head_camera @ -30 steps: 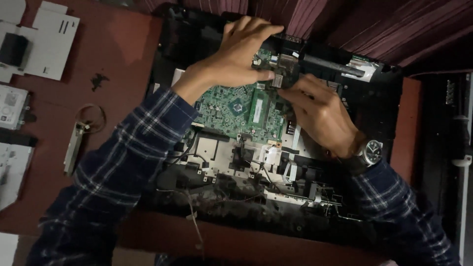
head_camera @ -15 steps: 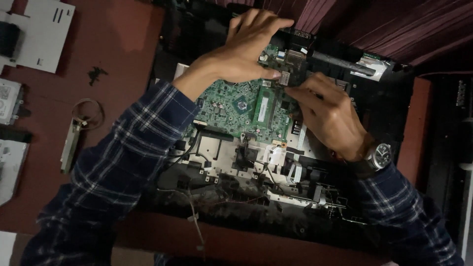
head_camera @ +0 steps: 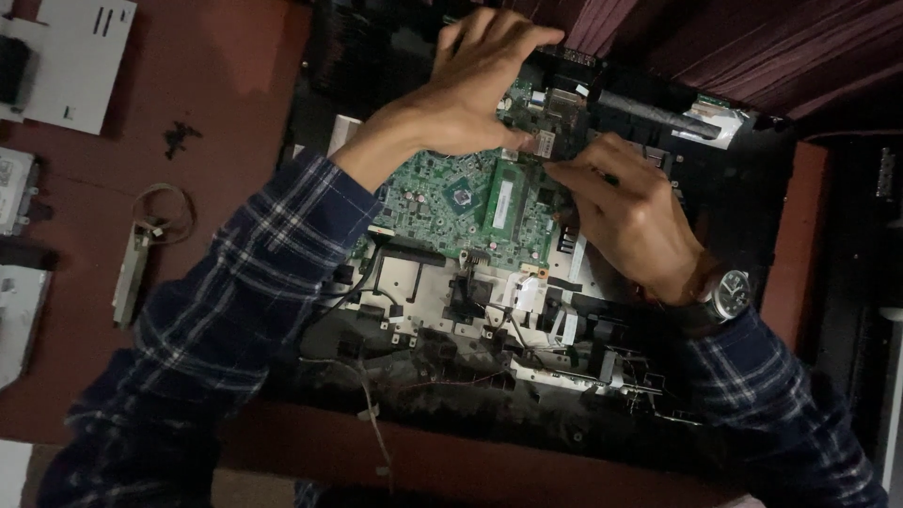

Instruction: Repairing a laptop by connecting internal ribbon cables, installing a RAM module, and using a screwdriver to secure components on the motherboard.

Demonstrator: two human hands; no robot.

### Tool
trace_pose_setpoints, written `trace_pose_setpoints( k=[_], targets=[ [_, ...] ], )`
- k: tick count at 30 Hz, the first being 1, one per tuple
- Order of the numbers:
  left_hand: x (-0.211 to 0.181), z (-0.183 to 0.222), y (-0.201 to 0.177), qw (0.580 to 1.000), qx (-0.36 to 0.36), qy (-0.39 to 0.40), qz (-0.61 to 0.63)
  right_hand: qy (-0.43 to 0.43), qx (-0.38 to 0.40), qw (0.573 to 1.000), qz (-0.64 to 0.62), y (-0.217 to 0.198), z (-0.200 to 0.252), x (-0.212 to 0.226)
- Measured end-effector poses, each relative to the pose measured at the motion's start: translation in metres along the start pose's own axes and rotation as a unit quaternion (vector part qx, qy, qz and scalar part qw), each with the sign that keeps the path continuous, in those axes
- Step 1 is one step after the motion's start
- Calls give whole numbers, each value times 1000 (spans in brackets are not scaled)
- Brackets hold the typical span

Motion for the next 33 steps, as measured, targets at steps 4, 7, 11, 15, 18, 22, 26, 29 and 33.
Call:
trace_pose_setpoints(
  k=[4, 7, 11, 15, 18, 22, 26, 29, 33],
  targets=[
    [2, -3, 4, 1000, 1, -9, -2, 1, -4, 1000, -6, -2, -5, 5],
    [0, -5, 4, 1000, 1, -19, 6, -10, -12, 1000, 11, -2, -6, 7],
    [-2, -10, 5, 999, 3, -46, -21, 8, -19, 1000, 7, -2, -5, 4],
    [-4, -13, 6, 997, 20, -71, -35, 11, -40, 999, 20, -5, -8, 10],
    [-8, -14, 5, 994, 40, -95, -39, 11, -28, 999, 35, -2, -3, 4],
    [-5, -11, 7, 994, 45, -92, -37, 6, -27, 999, 40, -3, -5, 7],
    [-9, -2, -12, 998, 5, -49, 33, 10, -23, 999, 33, -4, -7, 6],
    [-19, 8, -50, 986, -30, 37, 159, 22, -21, 999, 19, 0, -4, 1],
    [-15, 25, -73, 991, -25, 21, 131, 43, -39, 998, 20, -1, -8, 2]
  ],
)
Point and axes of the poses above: each hand's wrist, its own z-axis away from the middle knuckle, its own y-axis out of the palm, x = y × z, the point moved 5 cm from there along -z, towards the middle knuckle, and after that the axes turned 6 degrees about y, right-handed, at the moved point
